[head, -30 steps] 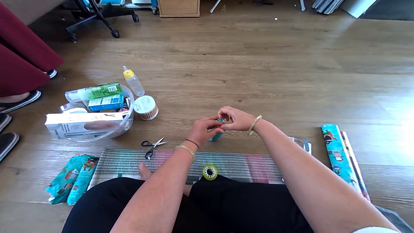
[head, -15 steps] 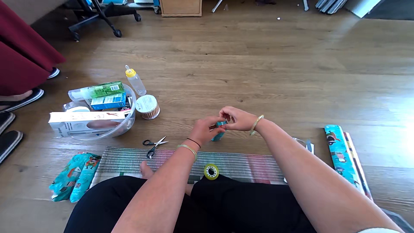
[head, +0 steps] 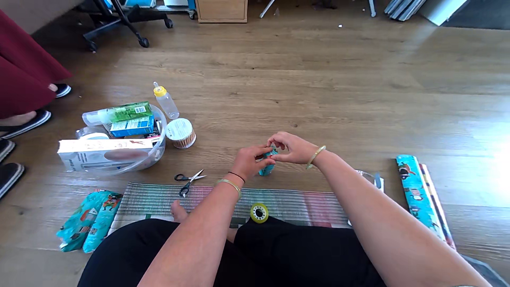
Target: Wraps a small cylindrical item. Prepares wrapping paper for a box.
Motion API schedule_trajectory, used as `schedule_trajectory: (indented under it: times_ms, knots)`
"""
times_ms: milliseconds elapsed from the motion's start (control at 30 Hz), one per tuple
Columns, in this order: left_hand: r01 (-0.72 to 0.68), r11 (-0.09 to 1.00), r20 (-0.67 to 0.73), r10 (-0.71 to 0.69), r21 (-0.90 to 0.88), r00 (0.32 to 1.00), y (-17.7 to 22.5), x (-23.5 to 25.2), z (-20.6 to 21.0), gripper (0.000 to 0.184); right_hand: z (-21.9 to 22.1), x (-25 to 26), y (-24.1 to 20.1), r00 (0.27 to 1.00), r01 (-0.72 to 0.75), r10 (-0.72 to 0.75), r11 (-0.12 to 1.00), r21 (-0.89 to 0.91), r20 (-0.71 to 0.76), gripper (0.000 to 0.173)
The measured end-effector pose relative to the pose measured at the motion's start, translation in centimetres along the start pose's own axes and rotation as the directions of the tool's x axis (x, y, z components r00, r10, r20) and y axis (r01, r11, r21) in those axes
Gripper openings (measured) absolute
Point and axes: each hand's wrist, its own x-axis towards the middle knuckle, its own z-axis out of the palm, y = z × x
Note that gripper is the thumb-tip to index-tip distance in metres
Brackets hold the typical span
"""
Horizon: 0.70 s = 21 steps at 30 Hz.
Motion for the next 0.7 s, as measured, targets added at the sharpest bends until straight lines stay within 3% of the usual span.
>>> schedule_trajectory:
  times_ms: [100, 133, 200, 267, 400, 700]
  knots:
    - [0.056, 0.998, 0.026, -0.055, -0.009, 0.998, 0.0, 0.0, -0.2, 0.042, -0.3, -0.8, -0.1, 0.997, -0.074, 0.076, 0.993, 0.088, -0.019, 0.065]
    - [0.07, 0.998, 0.034, -0.07, -0.009, 0.997, 0.0, 0.0, -0.3, 0.043, -0.5, -1.2, 0.1, 0.993, -0.093, 0.104, 0.984, 0.151, -0.062, 0.064]
    - [0.068, 0.998, 0.037, -0.068, -0.005, 0.997, 0.0, -0.1, -0.4, 0.042, -0.7, -2.1, 0.6, 0.964, -0.057, 0.112, 0.973, 0.226, -0.241, 0.052]
    - [0.057, 0.998, 0.033, -0.056, -0.015, 0.998, 0.0, -0.1, -0.2, 0.042, -0.4, -2.9, 1.1, 0.919, 0.078, -0.007, 0.983, 0.165, -0.394, 0.031]
    - [0.045, 0.999, 0.023, -0.044, -0.015, 0.999, 0.3, -0.1, -0.1, 0.041, 1.1, -2.9, 1.0, 0.9, 0.257, -0.228, 0.966, 0.029, -0.372, 0.011]
    - [0.186, 0.983, 0.03, -0.185, -0.009, 0.982, 0.6, 0.0, 0.0, 0.053, 2.6, -2.6, 1.2, 0.859, 0.291, -0.307, 0.951, -0.104, -0.41, 0.009]
